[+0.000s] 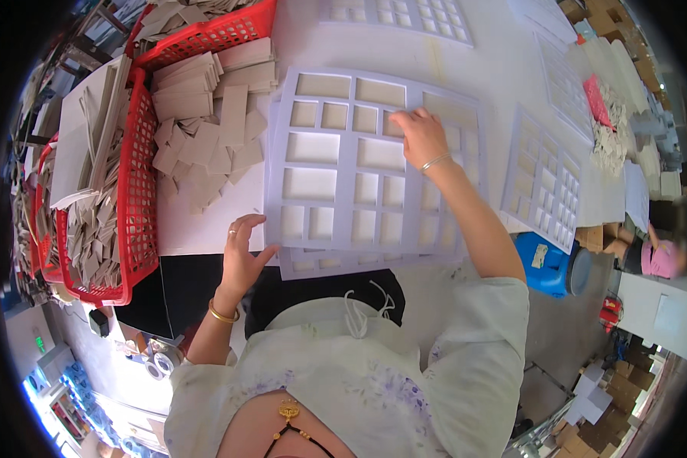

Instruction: Assembling cardboard inserts into a plastic tray for product packaging.

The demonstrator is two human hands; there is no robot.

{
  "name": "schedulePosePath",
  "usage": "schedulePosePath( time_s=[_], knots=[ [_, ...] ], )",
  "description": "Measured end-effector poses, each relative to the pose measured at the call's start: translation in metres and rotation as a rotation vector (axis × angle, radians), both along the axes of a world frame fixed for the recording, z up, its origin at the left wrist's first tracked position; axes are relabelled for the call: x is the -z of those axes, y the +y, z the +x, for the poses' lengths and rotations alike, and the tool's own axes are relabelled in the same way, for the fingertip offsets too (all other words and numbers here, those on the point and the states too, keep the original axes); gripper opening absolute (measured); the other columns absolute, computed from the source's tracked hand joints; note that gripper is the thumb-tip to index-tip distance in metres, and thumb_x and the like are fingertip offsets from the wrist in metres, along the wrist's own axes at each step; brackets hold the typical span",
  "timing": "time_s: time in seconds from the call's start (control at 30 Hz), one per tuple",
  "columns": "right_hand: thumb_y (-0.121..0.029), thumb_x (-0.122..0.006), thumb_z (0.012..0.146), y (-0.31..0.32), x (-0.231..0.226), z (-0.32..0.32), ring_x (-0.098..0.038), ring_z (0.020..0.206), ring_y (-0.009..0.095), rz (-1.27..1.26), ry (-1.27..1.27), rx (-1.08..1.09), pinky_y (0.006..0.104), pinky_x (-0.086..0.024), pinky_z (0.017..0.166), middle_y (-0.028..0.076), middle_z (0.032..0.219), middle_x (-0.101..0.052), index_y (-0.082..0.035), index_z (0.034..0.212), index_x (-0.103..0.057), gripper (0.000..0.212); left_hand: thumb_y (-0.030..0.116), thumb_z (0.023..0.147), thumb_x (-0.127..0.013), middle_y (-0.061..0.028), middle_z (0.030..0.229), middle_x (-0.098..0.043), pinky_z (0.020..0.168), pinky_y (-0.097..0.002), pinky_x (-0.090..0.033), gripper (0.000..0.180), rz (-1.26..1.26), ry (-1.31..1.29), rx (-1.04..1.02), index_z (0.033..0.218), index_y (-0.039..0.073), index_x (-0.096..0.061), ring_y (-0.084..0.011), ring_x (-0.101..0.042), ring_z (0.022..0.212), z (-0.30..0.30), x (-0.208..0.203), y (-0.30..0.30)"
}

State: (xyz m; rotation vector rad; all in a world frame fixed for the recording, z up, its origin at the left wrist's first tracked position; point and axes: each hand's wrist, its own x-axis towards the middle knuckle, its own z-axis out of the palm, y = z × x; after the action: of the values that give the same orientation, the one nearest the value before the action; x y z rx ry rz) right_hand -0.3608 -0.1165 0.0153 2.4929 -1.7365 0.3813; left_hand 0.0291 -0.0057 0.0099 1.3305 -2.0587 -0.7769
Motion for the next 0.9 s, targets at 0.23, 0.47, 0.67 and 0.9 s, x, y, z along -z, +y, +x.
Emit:
schedulePosePath(
  time_s=[0.23,0.47,0.67,0.9],
  knots=[
    [0.001,-0.053,0.081,0.005,-0.015,-0.045,-0.059,0.097,0.023,-0.044,-0.641,0.293,0.0379,-0.048,0.081,0.005,0.105,-0.065,-0.013,0.115,-0.055,0.037,0.01,0.07,-0.077,-0.0119,0.1,-0.06,0.077,-0.0347,-0.047,0.04,0.078,0.05,-0.073,0.104,0.001,-0.059,-0.0261,-0.056,0.09,0.0,0.011,0.007],
    [-0.016,-0.059,0.087,0.101,0.055,-0.193,-0.056,0.109,0.023,0.011,-0.438,0.983,0.0323,-0.045,0.091,0.014,0.122,-0.056,0.0,0.126,-0.05,0.043,0.009,0.083,-0.068,-0.0019,0.083,-0.059,0.057,-0.0216,-0.042,0.021,0.434,0.37,-0.167,0.099,-0.001,-0.058,-0.0097,-0.056,0.07,-0.005,0.012,0.006],
    [-0.034,-0.059,0.089,0.12,0.045,-0.167,-0.06,0.091,0.016,0.352,-0.771,0.955,0.0278,-0.044,0.084,0.007,0.097,-0.067,-0.001,0.107,-0.066,0.038,0.011,0.094,-0.053,-0.0069,0.085,-0.058,0.049,-0.0202,-0.043,0.017,0.73,0.779,-0.061,0.103,0.001,-0.041,-0.0124,-0.064,0.068,-0.008,0.005,0.007],
    [-0.037,-0.059,0.087,0.115,0.027,-0.166,-0.064,0.083,0.017,0.36,-0.779,0.907,0.0293,-0.048,0.078,0.01,0.092,-0.07,0.002,0.106,-0.066,0.044,0.012,0.096,-0.047,-0.0112,0.084,-0.062,0.048,-0.0228,-0.046,0.016,0.772,1.001,-0.005,0.105,0.005,-0.036,-0.019,-0.067,0.069,-0.021,-0.012,0.002]
  ],
)
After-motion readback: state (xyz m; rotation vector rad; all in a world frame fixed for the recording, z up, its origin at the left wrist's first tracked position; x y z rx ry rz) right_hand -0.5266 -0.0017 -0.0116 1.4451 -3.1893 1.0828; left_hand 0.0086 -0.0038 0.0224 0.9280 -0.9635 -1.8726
